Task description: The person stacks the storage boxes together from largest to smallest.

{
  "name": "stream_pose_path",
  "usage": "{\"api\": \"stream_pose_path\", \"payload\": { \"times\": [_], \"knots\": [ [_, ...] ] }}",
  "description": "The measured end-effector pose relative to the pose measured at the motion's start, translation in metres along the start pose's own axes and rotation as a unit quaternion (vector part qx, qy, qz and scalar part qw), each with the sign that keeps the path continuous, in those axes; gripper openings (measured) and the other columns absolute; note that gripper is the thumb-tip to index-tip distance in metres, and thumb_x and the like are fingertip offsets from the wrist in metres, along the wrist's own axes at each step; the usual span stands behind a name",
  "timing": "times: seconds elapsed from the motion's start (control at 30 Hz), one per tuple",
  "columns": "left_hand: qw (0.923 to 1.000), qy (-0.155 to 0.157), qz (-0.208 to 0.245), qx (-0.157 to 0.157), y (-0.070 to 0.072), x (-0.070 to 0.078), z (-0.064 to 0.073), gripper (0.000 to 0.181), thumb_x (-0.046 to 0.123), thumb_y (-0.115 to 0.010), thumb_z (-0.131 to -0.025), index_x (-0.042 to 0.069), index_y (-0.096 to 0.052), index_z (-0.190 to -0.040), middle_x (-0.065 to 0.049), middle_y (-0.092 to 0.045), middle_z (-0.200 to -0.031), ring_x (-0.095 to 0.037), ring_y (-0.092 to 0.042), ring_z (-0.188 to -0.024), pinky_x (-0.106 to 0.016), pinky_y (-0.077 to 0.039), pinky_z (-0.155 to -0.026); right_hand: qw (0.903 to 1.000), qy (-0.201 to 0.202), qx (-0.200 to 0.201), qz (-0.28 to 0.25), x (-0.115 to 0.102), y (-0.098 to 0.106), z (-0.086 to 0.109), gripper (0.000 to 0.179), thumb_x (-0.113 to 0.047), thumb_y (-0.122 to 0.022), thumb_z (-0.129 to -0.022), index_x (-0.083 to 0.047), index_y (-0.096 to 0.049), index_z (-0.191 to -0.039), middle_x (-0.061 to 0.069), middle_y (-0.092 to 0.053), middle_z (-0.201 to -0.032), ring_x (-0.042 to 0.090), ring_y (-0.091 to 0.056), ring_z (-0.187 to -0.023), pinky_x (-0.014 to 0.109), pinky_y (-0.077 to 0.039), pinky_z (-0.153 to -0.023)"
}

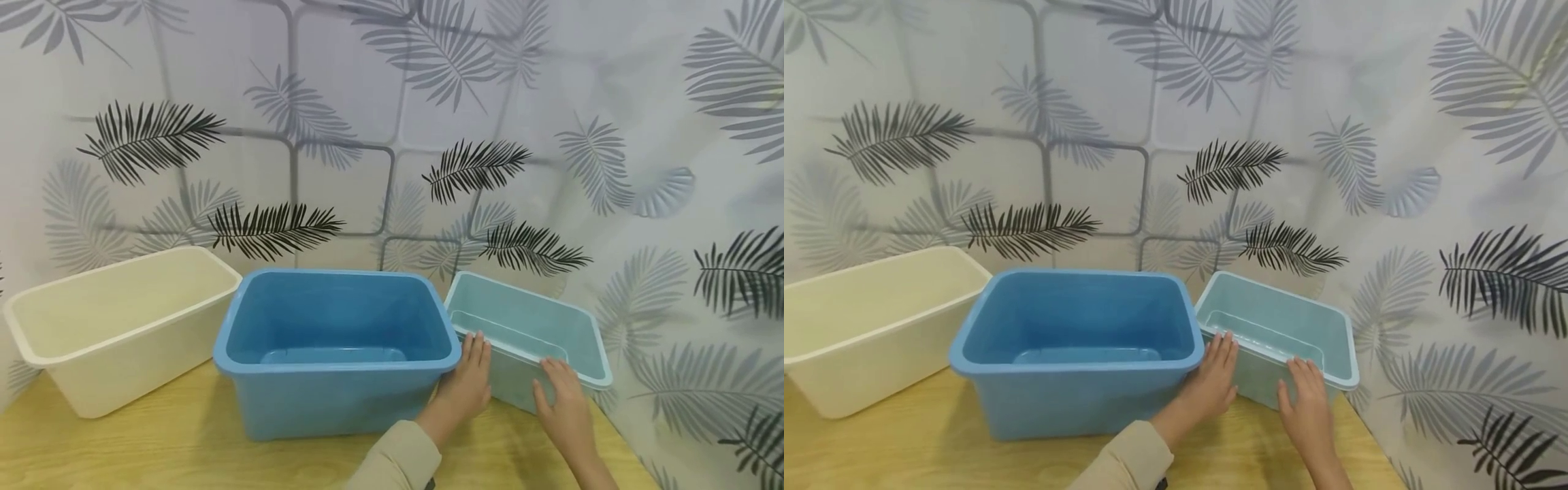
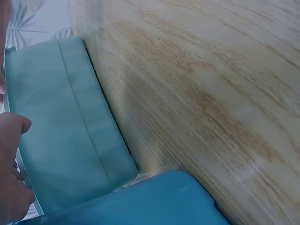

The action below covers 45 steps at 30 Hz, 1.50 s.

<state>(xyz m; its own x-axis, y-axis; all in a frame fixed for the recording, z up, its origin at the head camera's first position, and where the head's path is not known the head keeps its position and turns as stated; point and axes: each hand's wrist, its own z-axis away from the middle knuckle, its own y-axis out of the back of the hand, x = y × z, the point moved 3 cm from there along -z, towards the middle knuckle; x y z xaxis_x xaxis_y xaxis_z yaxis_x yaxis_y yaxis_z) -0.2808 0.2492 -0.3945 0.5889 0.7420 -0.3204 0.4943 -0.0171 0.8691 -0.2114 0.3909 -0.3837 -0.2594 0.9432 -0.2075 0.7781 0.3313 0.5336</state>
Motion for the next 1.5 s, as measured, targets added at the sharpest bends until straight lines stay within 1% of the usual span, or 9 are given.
{"api": "stream_pose_path", "payload": {
  "times": [0.07,0.23,0.4,0.57,0.83,1.0,1.23,1.33,1.5],
  "knots": [
    [0.9997,-0.004,-0.009,-0.021,0.012,-0.002,0.005,0.066,0.045,-0.045,-0.094,0.007,-0.028,-0.145,-0.009,-0.028,-0.151,-0.022,-0.024,-0.141,-0.031,-0.022,-0.115,1.0,0.002,0.0,-0.002,0.0,0.0,0.001,0.038,0.006,-0.066,-0.072,0.014,-0.059,-0.108,0.032,-0.059,-0.11,0.049,-0.048,-0.109,0.048,-0.028,-0.11],
    [0.9995,-0.013,-0.026,-0.013,0.017,-0.004,0.009,0.064,0.046,-0.045,-0.093,0.009,-0.031,-0.143,-0.007,-0.031,-0.15,-0.021,-0.028,-0.14,-0.03,-0.025,-0.113,0.9999,0.0,-0.007,-0.007,0.001,0.002,0.001,0.038,0.007,-0.065,-0.072,0.014,-0.058,-0.109,0.033,-0.057,-0.111,0.049,-0.047,-0.11,0.052,-0.029,-0.108],
    [0.9998,-0.009,0.016,-0.009,0.015,-0.003,0.008,0.064,0.044,-0.049,-0.092,0.008,-0.033,-0.143,-0.008,-0.032,-0.149,-0.022,-0.029,-0.139,-0.028,-0.029,-0.111,0.9999,-0.009,-0.012,0.002,0.002,0.004,0.002,0.038,0.006,-0.065,-0.072,0.012,-0.058,-0.109,0.031,-0.058,-0.112,0.049,-0.047,-0.111,0.058,-0.033,-0.101],
    [0.9972,-0.004,0.072,-0.02,0.017,-0.003,0.009,0.063,0.041,-0.05,-0.092,0.007,-0.032,-0.143,-0.007,-0.032,-0.15,-0.021,-0.027,-0.141,-0.027,-0.029,-0.112,0.9995,-0.018,-0.02,0.017,0.003,0.006,0.003,0.039,0.003,-0.065,-0.073,0.011,-0.058,-0.111,0.03,-0.058,-0.114,0.049,-0.047,-0.112,0.055,-0.033,-0.103],
    [0.997,-0.015,0.07,-0.029,0.024,-0.001,0.013,0.063,0.043,-0.049,-0.093,0.008,-0.032,-0.143,-0.006,-0.032,-0.15,-0.02,-0.027,-0.141,-0.027,-0.028,-0.112,0.9998,-0.009,-0.017,0.01,0.005,0.011,0.007,0.04,0.005,-0.064,-0.073,0.012,-0.057,-0.112,0.033,-0.056,-0.114,0.052,-0.046,-0.111,0.048,-0.028,-0.11],
    [0.9972,-0.021,0.069,-0.019,0.022,0.001,0.015,0.065,0.045,-0.048,-0.093,0.008,-0.031,-0.143,-0.008,-0.031,-0.15,-0.021,-0.028,-0.14,-0.027,-0.03,-0.112,0.9999,0.003,-0.013,0.004,0.006,0.012,0.007,0.041,0.007,-0.064,-0.072,0.014,-0.057,-0.112,0.034,-0.056,-0.114,0.054,-0.046,-0.111,0.04,-0.021,-0.116],
    [0.9985,-0.019,0.051,-0.002,0.029,0.002,0.019,0.063,0.046,-0.048,-0.093,0.008,-0.035,-0.141,-0.007,-0.035,-0.148,-0.019,-0.032,-0.138,-0.026,-0.032,-0.11,0.9993,-0.008,-0.033,0.013,0.008,0.015,0.006,0.041,0.006,-0.065,-0.074,0.012,-0.057,-0.113,0.033,-0.056,-0.117,0.054,-0.046,-0.113,0.056,-0.027,-0.107],
    [0.9979,-0.021,0.062,0.006,0.033,0.005,0.02,0.062,0.045,-0.049,-0.092,0.007,-0.037,-0.139,-0.008,-0.038,-0.144,-0.02,-0.035,-0.136,-0.027,-0.033,-0.11,0.9995,-0.005,-0.027,0.014,0.009,0.017,0.007,0.04,0.006,-0.065,-0.073,0.013,-0.058,-0.111,0.033,-0.057,-0.115,0.054,-0.047,-0.112,0.053,-0.028,-0.108],
    [0.996,-0.021,0.066,0.058,0.036,0.006,0.019,0.056,0.041,-0.052,-0.091,0.006,-0.043,-0.134,-0.01,-0.045,-0.136,-0.025,-0.04,-0.131,-0.032,-0.035,-0.109,0.9999,-0.007,-0.006,0.008,0.015,0.018,0.007,0.036,0.004,-0.063,-0.076,0.016,-0.057,-0.109,0.035,-0.056,-0.113,0.055,-0.046,-0.111,0.05,-0.027,-0.11]
  ]
}}
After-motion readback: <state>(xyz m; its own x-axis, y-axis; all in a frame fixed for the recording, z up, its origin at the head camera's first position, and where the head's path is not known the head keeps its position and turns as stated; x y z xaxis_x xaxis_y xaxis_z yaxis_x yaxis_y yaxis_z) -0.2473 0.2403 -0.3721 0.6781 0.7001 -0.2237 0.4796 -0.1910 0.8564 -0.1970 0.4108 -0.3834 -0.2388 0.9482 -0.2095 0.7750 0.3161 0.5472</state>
